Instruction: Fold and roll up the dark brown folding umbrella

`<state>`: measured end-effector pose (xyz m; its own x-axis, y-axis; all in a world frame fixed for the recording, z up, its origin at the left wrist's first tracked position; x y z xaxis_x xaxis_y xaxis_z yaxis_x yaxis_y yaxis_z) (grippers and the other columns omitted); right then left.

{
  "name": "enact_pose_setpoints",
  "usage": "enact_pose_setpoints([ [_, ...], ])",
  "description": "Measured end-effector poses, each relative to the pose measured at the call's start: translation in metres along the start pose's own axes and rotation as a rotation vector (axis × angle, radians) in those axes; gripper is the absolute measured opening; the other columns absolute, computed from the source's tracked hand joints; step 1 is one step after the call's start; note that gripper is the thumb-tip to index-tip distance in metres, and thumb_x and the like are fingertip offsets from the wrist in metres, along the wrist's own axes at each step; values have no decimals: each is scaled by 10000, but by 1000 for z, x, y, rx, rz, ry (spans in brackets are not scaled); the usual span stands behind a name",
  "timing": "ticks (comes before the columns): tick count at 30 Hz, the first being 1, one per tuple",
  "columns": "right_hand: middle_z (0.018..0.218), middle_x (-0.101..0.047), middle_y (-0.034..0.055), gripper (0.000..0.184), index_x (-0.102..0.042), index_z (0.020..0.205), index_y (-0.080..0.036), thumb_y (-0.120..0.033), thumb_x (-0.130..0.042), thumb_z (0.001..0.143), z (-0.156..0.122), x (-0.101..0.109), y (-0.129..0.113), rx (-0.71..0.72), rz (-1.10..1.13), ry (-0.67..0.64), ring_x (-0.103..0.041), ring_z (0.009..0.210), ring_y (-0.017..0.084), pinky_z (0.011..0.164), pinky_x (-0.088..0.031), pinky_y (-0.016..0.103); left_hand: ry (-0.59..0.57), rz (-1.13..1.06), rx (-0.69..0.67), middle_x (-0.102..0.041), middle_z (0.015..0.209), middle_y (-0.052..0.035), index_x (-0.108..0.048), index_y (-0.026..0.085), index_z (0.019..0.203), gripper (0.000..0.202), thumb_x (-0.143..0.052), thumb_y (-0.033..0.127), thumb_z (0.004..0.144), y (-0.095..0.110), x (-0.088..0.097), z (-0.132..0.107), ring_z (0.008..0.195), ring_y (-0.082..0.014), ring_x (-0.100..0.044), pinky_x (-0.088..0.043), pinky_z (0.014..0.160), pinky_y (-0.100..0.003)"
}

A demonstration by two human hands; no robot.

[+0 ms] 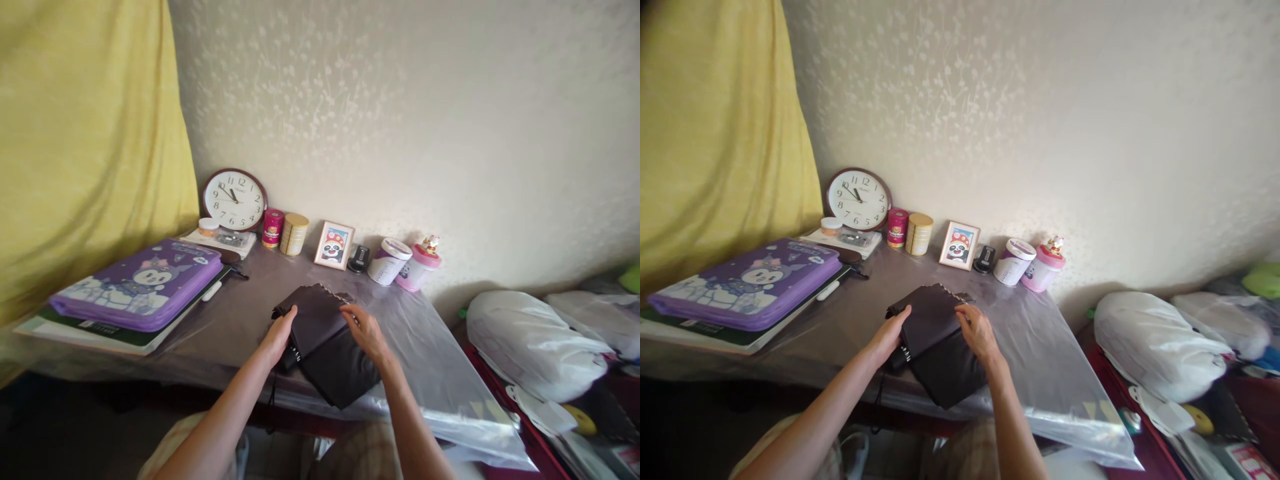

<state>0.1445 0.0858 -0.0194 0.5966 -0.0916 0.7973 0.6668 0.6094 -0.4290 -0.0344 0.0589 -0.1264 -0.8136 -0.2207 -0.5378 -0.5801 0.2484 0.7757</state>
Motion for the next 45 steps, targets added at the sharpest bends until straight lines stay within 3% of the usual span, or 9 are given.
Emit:
enact_pose_setpoints([
  [7,1046,-634,60,236,-617,1015,-227,-326,-492,841,-86,17,-16,-4,65,-223,-570,997,179,887,-449,329,33,23,7,-696,952,-122,-649,126,978,405,-531,458,778,-3,4,4,967,-223,-620,-461,861,-288],
  [13,1205,-549,62,389,-541,1148,-263,-290,-592,763,-121,10,-36,74,-13,-304,-460,1156,202,968,-400,390,63,52,7,-697,922,-140,-612,97,1027,459,-549,470,767,-1,5,2,898,-229,-643,-488,815,-311],
  [19,1246,-514,36,501,-478,1205,-284,-187,-572,722,-126,-1,-38,133,-105,-289,-426,1189,190,1002,-370,398,62,50,7,-693,949,-136,-619,108,1011,431,-549,460,772,0,3,0,914,-218,-639,-496,802,-294],
  [25,1219,-531,41,512,-513,1167,-244,-43,-457,700,-122,-2,-40,117,-132,-263,-434,1176,174,1013,-359,373,62,51,15,-694,941,-133,-620,112,998,436,-554,473,762,-2,5,2,920,-220,-637,-490,815,-297],
  [40,1080,-607,52,246,-598,1023,-244,-165,-497,813,-121,6,-40,98,-71,-173,-536,1048,181,906,-452,340,58,39,13,-691,951,-134,-613,115,983,412,-559,460,763,0,3,-2,947,-225,-628,-485,835,-306],
  [45,1064,-610,53,248,-602,1017,-246,-150,-481,822,-121,6,-38,102,-81,-148,-546,1024,177,882,-465,329,63,39,22,-693,937,-141,-623,112,972,418,-560,467,760,-1,3,-1,942,-230,-630,-491,824,-311],
])
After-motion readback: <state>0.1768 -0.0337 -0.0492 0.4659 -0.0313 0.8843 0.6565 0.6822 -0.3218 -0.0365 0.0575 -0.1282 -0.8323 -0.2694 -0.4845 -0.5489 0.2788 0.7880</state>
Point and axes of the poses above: each hand's wrist, its own z-axis towards the middle knuckle, its own x-axis out of the back of the hand, y = z × x, the point moved 6 cm from there along z, towards the middle knuckle
